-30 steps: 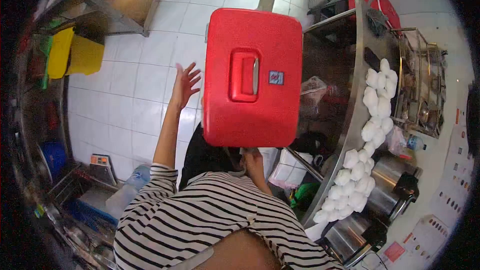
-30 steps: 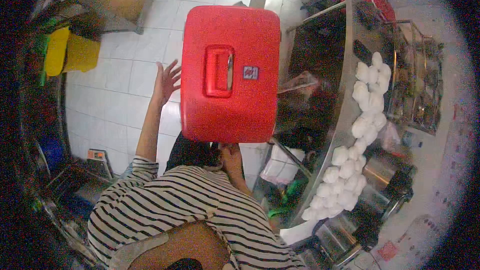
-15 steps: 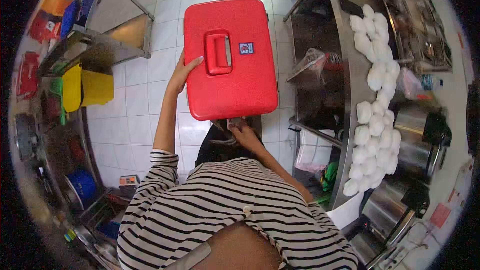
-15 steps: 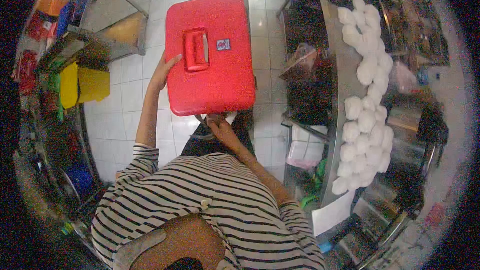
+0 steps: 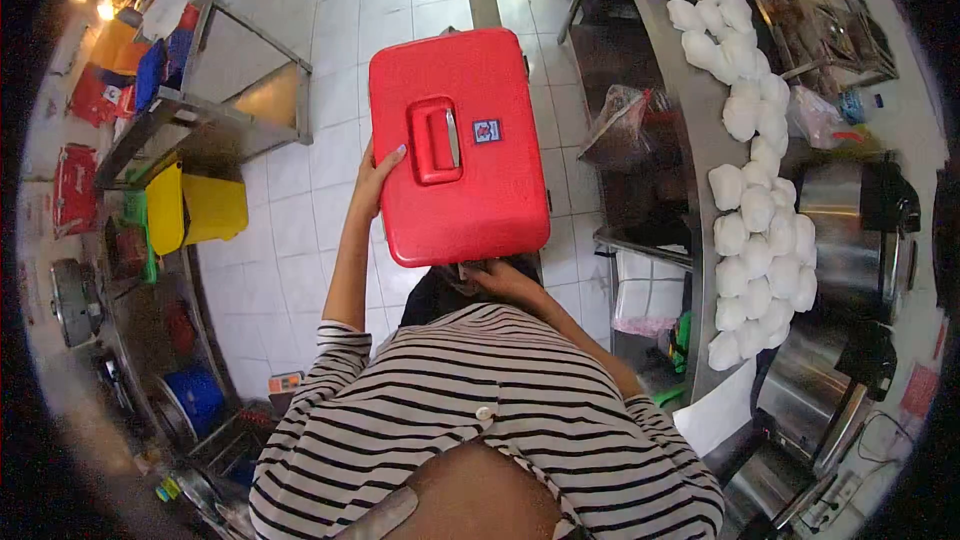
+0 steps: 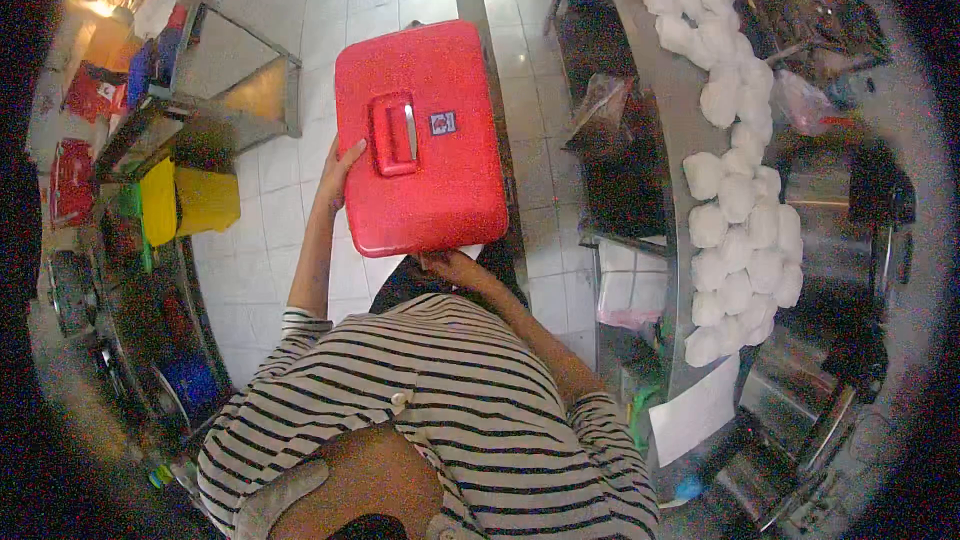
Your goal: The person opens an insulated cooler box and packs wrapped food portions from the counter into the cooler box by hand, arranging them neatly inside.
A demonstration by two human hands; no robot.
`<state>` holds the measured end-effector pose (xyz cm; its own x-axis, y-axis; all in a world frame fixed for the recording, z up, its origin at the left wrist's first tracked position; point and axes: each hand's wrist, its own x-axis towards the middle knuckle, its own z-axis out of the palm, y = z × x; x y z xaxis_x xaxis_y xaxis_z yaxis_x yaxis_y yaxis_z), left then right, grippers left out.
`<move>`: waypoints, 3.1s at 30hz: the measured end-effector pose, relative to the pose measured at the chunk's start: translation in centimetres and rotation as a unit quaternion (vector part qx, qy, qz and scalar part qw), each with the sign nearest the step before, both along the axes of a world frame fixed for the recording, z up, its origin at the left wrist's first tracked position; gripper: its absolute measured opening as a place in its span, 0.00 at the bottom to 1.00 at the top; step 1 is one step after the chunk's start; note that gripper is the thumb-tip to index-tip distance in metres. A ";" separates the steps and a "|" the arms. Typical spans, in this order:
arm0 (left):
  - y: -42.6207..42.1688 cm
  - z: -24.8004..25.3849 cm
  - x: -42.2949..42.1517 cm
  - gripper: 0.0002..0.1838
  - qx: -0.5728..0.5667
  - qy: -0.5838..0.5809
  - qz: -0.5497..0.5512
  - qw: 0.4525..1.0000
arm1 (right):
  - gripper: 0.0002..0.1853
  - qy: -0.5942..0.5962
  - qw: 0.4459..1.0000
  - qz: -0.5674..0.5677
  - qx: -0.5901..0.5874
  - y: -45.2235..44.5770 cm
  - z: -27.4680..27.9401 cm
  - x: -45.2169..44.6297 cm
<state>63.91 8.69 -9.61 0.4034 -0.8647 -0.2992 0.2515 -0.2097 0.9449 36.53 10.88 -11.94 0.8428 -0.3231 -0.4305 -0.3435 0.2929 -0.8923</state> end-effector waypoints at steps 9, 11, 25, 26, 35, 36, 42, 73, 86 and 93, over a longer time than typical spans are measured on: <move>-1.6 -0.8 3.5 0.55 0.038 -0.064 -0.066 0.995 | 0.23 0.305 0.915 -0.196 -0.177 -4.3 1.5 -10.4; -3.0 -0.9 4.9 0.60 0.076 -0.031 -0.082 0.993 | 0.27 0.305 0.849 -0.342 -0.262 -4.6 2.4 -9.9; -7.6 -1.6 8.7 0.75 0.106 -0.025 -0.249 0.962 | 0.27 0.409 0.613 -0.591 -0.328 -3.5 2.3 3.5; -7.9 -3.2 8.7 0.75 0.084 -0.046 -0.246 0.965 | 0.27 0.440 0.597 -0.585 -0.328 -3.7 2.1 3.4; -10.7 -2.9 12.7 0.60 0.032 -0.090 -0.195 0.976 | 0.25 0.497 0.539 -0.609 -0.304 -3.7 2.0 4.4; -11.8 -2.7 13.1 0.58 0.012 -0.168 -0.155 0.974 | 0.24 0.494 0.533 -0.614 -0.308 -3.8 2.3 4.5; -16.7 -0.7 12.3 0.39 -0.030 0.009 -0.311 0.950 | 0.24 0.470 0.505 -0.644 -0.330 -5.8 2.6 4.2; -34.9 0.2 3.3 0.40 0.093 0.017 -0.389 0.916 | 0.13 0.513 0.358 -0.635 -0.453 -20.7 14.2 -4.7; -24.6 12.8 8.5 0.43 0.202 0.497 -0.342 0.772 | 0.18 0.235 0.322 -0.796 -0.455 -6.7 20.7 14.3; -20.7 14.3 9.3 0.36 0.136 0.461 -0.270 0.834 | 0.19 0.069 0.373 -0.843 -0.382 -3.1 19.4 18.0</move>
